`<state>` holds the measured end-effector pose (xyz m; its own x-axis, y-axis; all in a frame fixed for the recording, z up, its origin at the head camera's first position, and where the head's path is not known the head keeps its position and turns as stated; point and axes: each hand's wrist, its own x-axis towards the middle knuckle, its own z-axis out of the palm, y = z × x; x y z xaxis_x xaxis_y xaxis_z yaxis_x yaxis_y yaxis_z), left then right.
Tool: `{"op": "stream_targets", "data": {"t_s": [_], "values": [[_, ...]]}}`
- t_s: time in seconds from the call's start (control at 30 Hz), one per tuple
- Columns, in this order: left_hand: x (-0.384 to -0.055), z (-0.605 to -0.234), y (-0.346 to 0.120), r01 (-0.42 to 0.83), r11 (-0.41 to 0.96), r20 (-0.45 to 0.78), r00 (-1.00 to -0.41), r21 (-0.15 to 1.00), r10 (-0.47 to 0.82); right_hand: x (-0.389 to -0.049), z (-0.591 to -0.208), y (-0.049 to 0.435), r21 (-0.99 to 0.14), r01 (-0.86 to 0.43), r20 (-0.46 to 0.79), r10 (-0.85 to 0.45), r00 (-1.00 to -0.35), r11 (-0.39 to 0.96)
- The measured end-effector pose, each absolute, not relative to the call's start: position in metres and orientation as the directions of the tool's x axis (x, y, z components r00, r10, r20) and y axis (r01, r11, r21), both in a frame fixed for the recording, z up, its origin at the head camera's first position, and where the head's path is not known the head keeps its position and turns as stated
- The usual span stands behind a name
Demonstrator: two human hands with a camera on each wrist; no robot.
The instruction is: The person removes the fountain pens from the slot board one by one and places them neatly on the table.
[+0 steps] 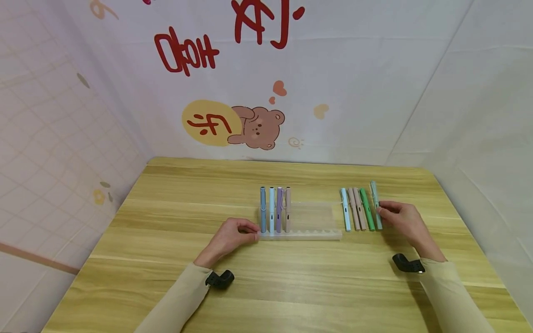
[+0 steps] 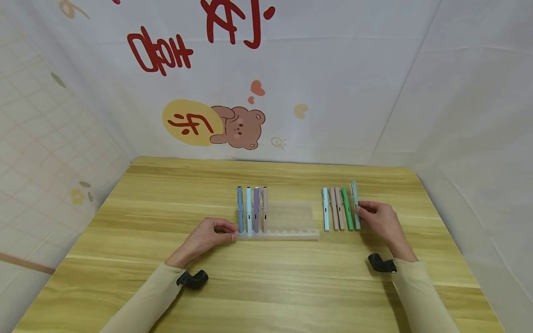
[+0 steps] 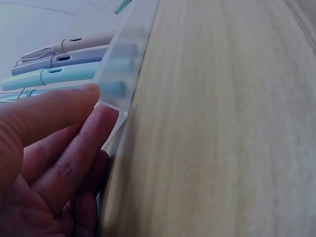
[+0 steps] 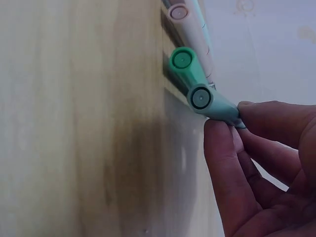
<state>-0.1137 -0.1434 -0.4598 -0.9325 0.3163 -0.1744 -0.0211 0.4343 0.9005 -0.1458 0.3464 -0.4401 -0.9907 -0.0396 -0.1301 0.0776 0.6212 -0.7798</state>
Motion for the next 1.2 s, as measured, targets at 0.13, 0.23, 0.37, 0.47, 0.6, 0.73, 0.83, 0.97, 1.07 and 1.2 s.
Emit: {"op": "stream_targets", "data": {"t_s": [0.13,0.23,0.37,0.47,0.6,0.73,0.83,0.97,1.07,1.2], "values": [[-0.114,-0.46,-0.143,-0.021,0.434,-0.175,-0.932,0.901,0.317,-0.147,-0.442,0.348,-0.77,0.09,-0.154,-0.047,-0.987,0.631],[-0.114,-0.46,-0.144,-0.022,0.436,-0.176,-0.932,0.9,0.317,-0.148,-0.444,0.348,-0.766,0.101,-0.175,-0.055,-0.983,0.635],[-0.114,-0.46,-0.144,-0.023,0.437,-0.178,-0.931,0.899,0.317,-0.151,-0.447,0.349,-0.776,0.117,-0.199,-0.065,-0.978,0.62],[-0.114,-0.46,-0.144,-0.026,0.434,-0.18,-0.93,0.901,0.319,-0.152,-0.45,0.351,-0.777,0.121,-0.208,-0.071,-0.976,0.618],[-0.114,-0.46,-0.144,-0.026,0.433,-0.18,-0.931,0.901,0.318,-0.153,-0.45,0.351,-0.769,0.125,-0.217,-0.072,-0.973,0.627],[-0.114,-0.459,-0.143,-0.025,0.437,-0.18,-0.932,0.899,0.316,-0.155,-0.448,0.35,-0.771,0.14,-0.233,-0.071,-0.97,0.621],[-0.114,-0.459,-0.143,-0.029,0.437,-0.182,-0.932,0.899,0.314,-0.156,-0.446,0.348,-0.78,0.152,-0.244,-0.071,-0.967,0.607],[-0.114,-0.459,-0.143,-0.029,0.437,-0.182,-0.932,0.899,0.313,-0.157,-0.445,0.346,-0.784,0.165,-0.252,-0.064,-0.966,0.598],[-0.115,-0.459,-0.143,-0.029,0.436,-0.182,-0.932,0.899,0.312,-0.157,-0.445,0.346,-0.779,0.171,-0.254,-0.055,-0.966,0.603],[-0.115,-0.459,-0.143,-0.034,0.435,-0.184,-0.933,0.9,0.309,-0.156,-0.444,0.345,-0.775,0.18,-0.258,-0.042,-0.965,0.606]]}}
